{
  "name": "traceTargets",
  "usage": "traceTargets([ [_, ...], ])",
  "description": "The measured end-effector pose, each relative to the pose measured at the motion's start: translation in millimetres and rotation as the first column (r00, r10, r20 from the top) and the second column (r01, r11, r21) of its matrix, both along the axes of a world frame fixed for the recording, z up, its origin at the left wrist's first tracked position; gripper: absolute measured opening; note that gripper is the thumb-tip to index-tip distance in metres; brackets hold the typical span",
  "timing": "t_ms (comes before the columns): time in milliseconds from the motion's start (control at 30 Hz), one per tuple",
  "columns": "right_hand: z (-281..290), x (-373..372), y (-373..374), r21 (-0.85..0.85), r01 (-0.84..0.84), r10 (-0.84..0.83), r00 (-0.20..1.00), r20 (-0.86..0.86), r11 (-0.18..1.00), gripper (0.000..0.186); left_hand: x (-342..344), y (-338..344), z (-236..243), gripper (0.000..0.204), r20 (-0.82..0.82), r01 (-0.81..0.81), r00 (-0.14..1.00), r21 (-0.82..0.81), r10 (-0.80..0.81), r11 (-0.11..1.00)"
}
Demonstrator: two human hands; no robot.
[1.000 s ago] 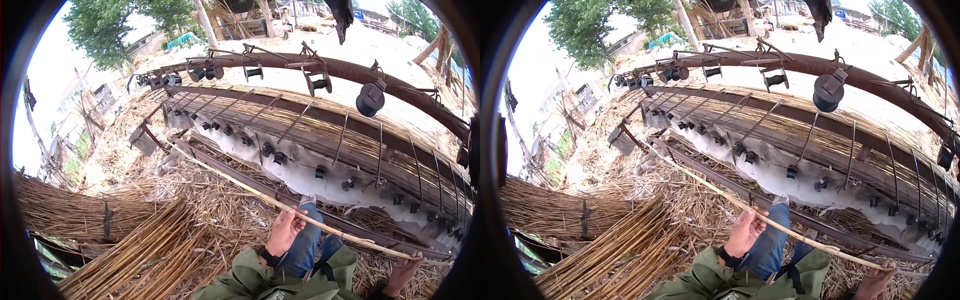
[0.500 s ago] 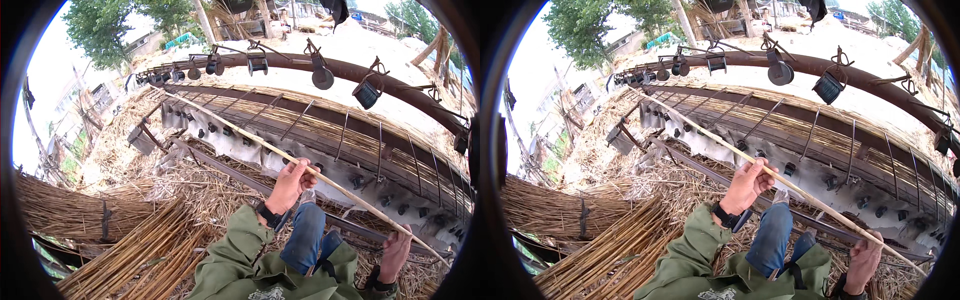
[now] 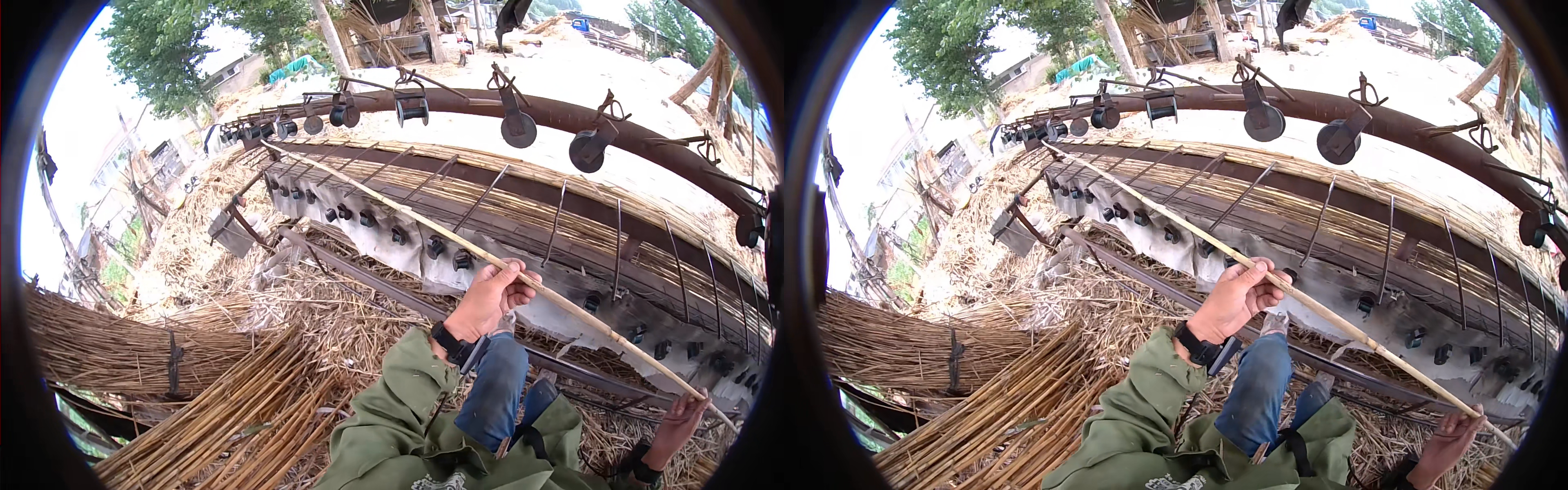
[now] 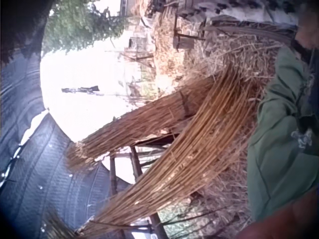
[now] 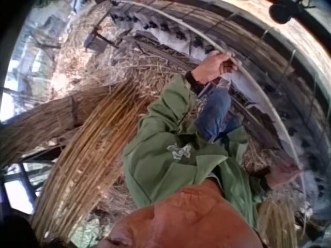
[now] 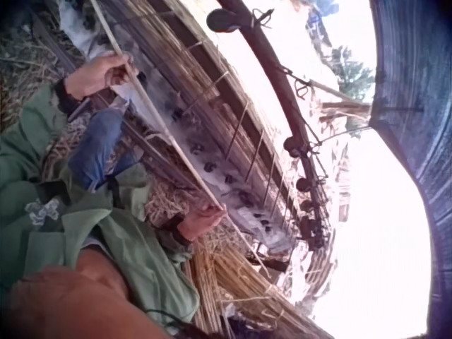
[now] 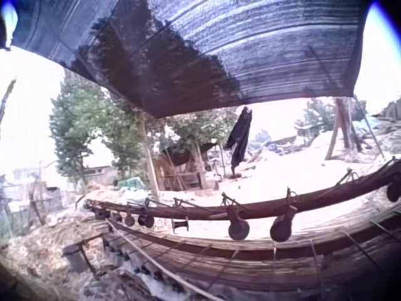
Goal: The recorder is operating a large weaving machine, feeding dried reeds into the mechanism and managing the tension wires to weave a mat.
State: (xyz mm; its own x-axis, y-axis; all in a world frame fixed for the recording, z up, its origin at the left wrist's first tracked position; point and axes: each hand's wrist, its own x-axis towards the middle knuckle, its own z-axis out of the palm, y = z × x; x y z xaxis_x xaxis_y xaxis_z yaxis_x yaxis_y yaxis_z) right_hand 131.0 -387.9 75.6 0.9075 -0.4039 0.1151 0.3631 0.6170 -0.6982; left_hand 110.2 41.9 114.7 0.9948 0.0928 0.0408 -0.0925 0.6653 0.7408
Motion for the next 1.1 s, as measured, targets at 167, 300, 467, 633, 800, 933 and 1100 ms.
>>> traceTargets([
  [167, 10, -9, -69, 0.046, 0.238, -0.233, 0.969, -0.086, 0.970, 0.021, 30, -24, -1, 0.015, 0.016, 0.010, 1.000, 0.027, -0.011, 1.000],
  [300, 35, 31, -31, 0.141, -0.060, 0.059, 0.998, 0.008, 0.988, 0.015, -8, 6, -9, 0.036, 0.009, -0.193, 0.981, 0.160, 0.194, 0.968],
  [467, 54, 76, -60, 0.050, -0.106, 0.100, 0.990, 0.103, 0.993, 0.018, -16, -63, -15, 0.033, -0.235, 0.197, 0.967, 0.440, -0.100, 0.876],
  [633, 81, 124, -62, 0.039, -0.088, 0.089, 0.996, -0.028, 0.995, 0.019, -26, -76, -67, 0.029, -0.316, 0.315, 0.944, 0.766, -0.098, 0.561],
  [800, 81, 206, -51, -0.018, -0.151, 0.145, 0.971, -0.189, 0.988, 0.019, -31, -89, -65, 0.025, -0.225, 0.217, 0.974, 0.880, -0.033, 0.423],
  [933, 76, 260, -46, -0.015, -0.205, 0.193, 0.943, -0.270, 0.979, 0.022, -21, -82, -66, 0.024, -0.278, 0.259, 0.960, 0.903, 0.008, 0.342],
  [1100, 65, 317, -46, -0.014, -0.176, 0.152, 0.885, -0.440, 0.984, 0.021, -17, -96, -60, 0.027, -0.320, 0.287, 0.947, 0.842, -0.006, 0.457],
])
